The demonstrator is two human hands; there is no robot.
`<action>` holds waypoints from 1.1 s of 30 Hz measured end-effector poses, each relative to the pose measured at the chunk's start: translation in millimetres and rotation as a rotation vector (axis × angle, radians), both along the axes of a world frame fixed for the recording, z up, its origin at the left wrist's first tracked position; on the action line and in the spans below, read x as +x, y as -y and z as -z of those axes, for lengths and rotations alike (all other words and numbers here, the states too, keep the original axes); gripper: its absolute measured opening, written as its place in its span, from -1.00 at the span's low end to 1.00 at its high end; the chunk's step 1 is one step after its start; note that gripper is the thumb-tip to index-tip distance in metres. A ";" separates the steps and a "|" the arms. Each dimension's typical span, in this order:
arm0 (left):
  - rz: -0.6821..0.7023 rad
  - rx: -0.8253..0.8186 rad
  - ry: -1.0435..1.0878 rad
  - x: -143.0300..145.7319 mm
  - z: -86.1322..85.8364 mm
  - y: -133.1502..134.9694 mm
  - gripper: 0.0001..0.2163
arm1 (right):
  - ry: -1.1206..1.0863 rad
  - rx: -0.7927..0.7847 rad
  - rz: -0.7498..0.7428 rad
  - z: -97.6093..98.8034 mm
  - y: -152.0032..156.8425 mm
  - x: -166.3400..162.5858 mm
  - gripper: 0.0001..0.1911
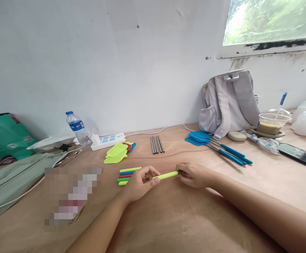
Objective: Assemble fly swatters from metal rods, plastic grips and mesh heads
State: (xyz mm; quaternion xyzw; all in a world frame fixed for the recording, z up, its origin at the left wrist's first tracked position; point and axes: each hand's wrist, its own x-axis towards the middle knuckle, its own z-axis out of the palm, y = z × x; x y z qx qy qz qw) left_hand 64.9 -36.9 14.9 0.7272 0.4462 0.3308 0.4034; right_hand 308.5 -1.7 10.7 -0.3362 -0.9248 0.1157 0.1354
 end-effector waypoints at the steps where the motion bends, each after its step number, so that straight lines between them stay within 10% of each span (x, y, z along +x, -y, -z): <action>1: 0.021 -0.031 0.055 -0.9 0.2 -0.9 -0.72 | -0.022 -0.008 -0.038 -1.3 -1.8 3.4 -0.86; 22: 0.224 -0.108 0.349 11.2 -4.9 12.8 -0.83 | 0.157 0.162 -0.134 -8.5 -11.6 17.0 -0.73; 33: 0.158 0.362 -0.614 10.5 -18.0 15.1 -0.79 | 0.157 0.084 -0.098 -13.0 9.7 -4.3 -0.75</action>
